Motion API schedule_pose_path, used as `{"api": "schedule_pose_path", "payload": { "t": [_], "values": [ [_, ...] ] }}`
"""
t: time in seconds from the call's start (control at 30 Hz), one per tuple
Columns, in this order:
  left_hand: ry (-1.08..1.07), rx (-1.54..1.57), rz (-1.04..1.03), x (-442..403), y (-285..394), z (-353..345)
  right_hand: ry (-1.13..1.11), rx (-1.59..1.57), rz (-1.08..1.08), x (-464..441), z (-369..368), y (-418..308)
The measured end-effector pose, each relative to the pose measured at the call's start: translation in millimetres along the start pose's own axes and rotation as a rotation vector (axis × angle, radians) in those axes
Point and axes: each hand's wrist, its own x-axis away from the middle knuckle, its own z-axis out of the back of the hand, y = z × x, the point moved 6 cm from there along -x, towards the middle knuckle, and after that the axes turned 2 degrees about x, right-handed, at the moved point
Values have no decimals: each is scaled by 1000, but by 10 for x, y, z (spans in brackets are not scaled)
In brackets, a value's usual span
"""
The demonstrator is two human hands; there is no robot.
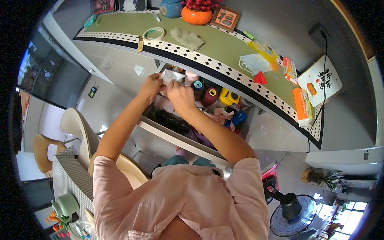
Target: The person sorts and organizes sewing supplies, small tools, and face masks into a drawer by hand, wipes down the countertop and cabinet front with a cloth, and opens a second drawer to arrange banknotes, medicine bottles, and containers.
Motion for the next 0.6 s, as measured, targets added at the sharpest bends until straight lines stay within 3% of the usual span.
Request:
{"api": "schedule_pose_path", "payload": {
  "t": [0.17, 0.27, 0.37, 0.47, 0.5, 0.57, 0.6],
  "values": [
    [-22, 227, 170, -336, -185, -33, 20, 101, -101, -148, -296, 81],
    [-58, 123, 237, -436, -193, -130, 22, 154, -182, -216, -453, 105],
    [-243, -55, 210, -743, -414, -123, -136, 152, -191, -271, -521, 29],
    [-163, -250, 102, -559, -208, -144, -416, 104, -163, -308, -731, 69],
    [-125, -505, 33, -418, -76, -141, -515, 80, -151, -312, -833, 79],
    [-49, -1017, -116, -155, 159, -156, -298, 62, -252, -304, -1028, 168],
    [-100, -1041, -282, -102, 182, -205, -190, 53, -300, -312, -974, 184]
  ]
}}
